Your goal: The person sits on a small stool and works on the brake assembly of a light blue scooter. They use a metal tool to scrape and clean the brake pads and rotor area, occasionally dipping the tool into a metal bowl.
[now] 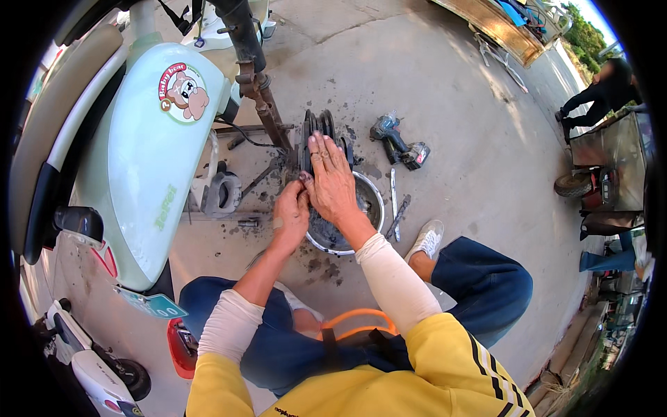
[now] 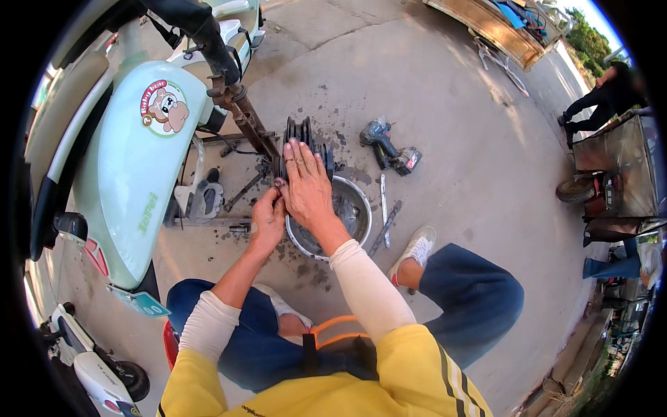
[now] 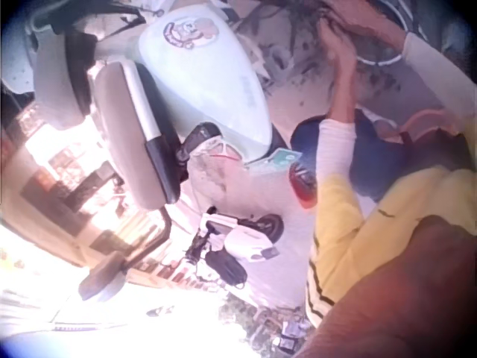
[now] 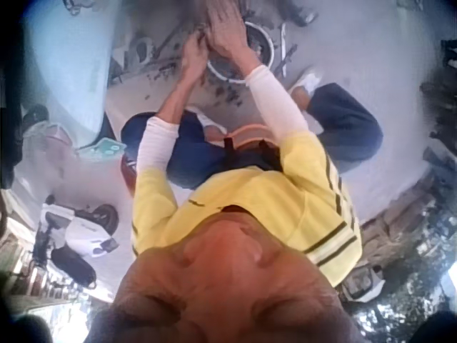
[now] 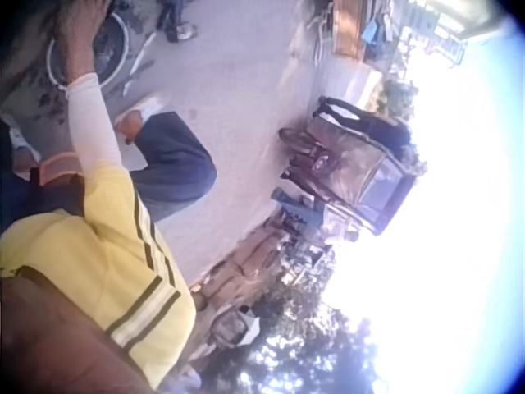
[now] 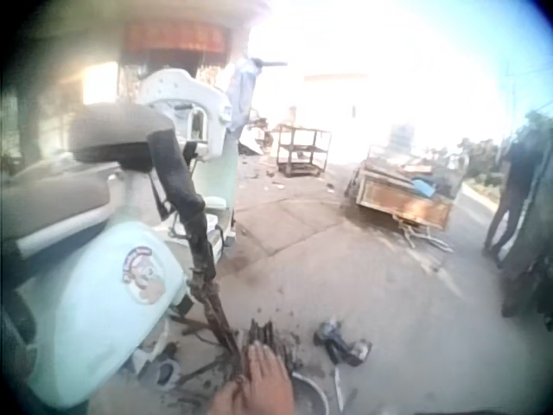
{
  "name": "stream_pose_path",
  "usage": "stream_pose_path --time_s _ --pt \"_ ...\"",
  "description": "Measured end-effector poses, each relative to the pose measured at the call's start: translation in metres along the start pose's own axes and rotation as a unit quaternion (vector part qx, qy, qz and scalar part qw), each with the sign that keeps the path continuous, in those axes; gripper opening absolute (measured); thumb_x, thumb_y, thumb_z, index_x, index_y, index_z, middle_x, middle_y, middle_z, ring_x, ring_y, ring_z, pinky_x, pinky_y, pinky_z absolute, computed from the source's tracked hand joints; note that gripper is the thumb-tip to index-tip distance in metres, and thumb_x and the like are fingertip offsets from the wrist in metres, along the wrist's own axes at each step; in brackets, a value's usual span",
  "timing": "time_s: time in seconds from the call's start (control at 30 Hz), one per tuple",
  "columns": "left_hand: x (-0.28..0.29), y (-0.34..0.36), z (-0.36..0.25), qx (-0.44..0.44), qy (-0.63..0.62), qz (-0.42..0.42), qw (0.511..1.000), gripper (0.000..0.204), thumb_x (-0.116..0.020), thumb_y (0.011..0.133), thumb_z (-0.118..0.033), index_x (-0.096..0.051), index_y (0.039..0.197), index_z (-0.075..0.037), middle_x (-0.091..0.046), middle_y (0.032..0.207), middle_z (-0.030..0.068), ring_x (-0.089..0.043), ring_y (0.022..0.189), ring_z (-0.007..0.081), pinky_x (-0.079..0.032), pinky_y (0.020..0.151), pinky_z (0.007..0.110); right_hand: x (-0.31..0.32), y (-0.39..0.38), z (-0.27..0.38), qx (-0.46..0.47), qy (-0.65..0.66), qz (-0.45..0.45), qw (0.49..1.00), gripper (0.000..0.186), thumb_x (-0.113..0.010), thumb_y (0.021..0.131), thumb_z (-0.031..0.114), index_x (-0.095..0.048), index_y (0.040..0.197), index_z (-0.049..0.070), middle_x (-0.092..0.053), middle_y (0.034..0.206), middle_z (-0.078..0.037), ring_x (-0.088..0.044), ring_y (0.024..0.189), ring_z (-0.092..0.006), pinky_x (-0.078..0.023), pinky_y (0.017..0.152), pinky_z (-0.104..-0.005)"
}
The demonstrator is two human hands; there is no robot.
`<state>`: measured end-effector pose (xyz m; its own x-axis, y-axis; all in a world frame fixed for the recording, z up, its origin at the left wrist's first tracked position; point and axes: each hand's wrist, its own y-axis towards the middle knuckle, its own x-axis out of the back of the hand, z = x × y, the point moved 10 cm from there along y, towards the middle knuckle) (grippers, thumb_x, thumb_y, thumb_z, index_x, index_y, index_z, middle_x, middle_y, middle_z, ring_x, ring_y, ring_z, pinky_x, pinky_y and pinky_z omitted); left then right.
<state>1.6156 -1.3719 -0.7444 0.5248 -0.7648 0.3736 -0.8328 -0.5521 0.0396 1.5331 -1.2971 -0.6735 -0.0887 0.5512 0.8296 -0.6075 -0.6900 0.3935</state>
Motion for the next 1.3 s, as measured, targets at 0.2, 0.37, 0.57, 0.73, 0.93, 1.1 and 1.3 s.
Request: stream_pose_path --time_s 0.2,0.37,0.57,0.73,0.93,1.1,1.3 --pt "0.011 0.007 0.006 0.029 -0.078 -0.011 0.996 0.024 -0.053 0.098 0.003 -0.065 0.119 0.003 -0.069 0.104 0.0151 -0.068 0.095 0.0252 -0.053 0.085 0.035 -0.031 -0.128 0.02 0.045 -0.01 0.13 0.99 0.067 -0.06 0.094 0.016 -0.039 0.157 0.008 -0.035 0.165 -0.014 -0.031 0.153 -0.0325 -0.025 0.124 -0.052" --pt "0.012 0.007 -0.015 -0.012 -0.04 0.001 0.999 0.036 -0.054 0.1 0.002 -0.058 0.136 0.002 -0.064 0.119 0.0155 -0.064 0.106 0.0254 -0.051 0.095 0.035 0.003 -0.167 -0.014 -0.026 -0.026 0.141 0.989 0.06 -0.063 0.092 0.009 -0.049 0.15 0.013 -0.043 0.158 -0.015 -0.036 0.149 -0.0369 -0.024 0.122 -0.0595" --pt "-0.006 -0.018 -0.076 -0.135 0.151 0.005 0.979 0.052 -0.06 0.098 -0.008 -0.047 0.147 0.003 -0.042 0.154 0.0237 -0.042 0.142 0.0412 -0.034 0.118 0.044 0.116 -0.113 -0.014 0.067 -0.08 0.128 0.986 0.045 -0.065 0.096 0.023 -0.059 0.139 0.008 -0.053 0.148 -0.015 -0.046 0.141 -0.0337 -0.03 0.118 -0.0623" --pt "-0.027 -0.04 -0.109 -0.169 0.352 0.087 0.917 0.054 -0.056 0.103 -0.015 -0.041 0.152 0.001 -0.028 0.164 0.0211 -0.028 0.151 0.0412 -0.031 0.122 0.05 0.141 -0.094 -0.01 0.153 -0.038 0.123 0.98 0.038 -0.07 0.092 0.025 -0.066 0.124 0.005 -0.066 0.124 -0.011 -0.059 0.123 -0.0279 -0.033 0.115 -0.0586" --pt "-0.085 -0.062 -0.134 -0.195 0.429 0.169 0.866 0.063 -0.067 0.091 -0.003 -0.041 0.148 0.004 -0.037 0.159 0.0222 -0.033 0.148 0.041 -0.035 0.119 0.049 0.081 -0.13 -0.059 0.091 -0.069 0.094 0.989 0.043 -0.069 0.087 0.022 -0.067 0.127 0.004 -0.067 0.122 -0.012 -0.06 0.122 -0.0322 -0.028 0.114 -0.0696" --pt "-0.092 -0.027 -0.055 -0.202 0.498 0.2 0.819 0.065 -0.065 0.094 -0.011 -0.039 0.153 0.0 -0.036 0.162 0.0185 -0.034 0.15 0.0398 -0.033 0.122 0.047 0.081 -0.104 -0.071 0.047 -0.036 0.099 0.993 0.048 -0.063 0.089 0.024 -0.065 0.13 -0.001 -0.064 0.129 -0.018 -0.057 0.125 -0.0378 -0.023 0.117 -0.0721" --pt "-0.148 -0.057 -0.117 -0.248 0.409 0.258 0.839 0.074 -0.064 0.095 -0.04 -0.04 0.152 0.0 -0.046 0.153 0.0232 -0.042 0.142 0.0433 -0.036 0.119 0.051 0.088 -0.13 -0.121 -0.093 -0.033 0.128 0.987 0.055 -0.065 0.088 0.029 -0.063 0.135 0.0 -0.058 0.142 -0.021 -0.054 0.133 -0.0403 -0.02 0.118 -0.0721"
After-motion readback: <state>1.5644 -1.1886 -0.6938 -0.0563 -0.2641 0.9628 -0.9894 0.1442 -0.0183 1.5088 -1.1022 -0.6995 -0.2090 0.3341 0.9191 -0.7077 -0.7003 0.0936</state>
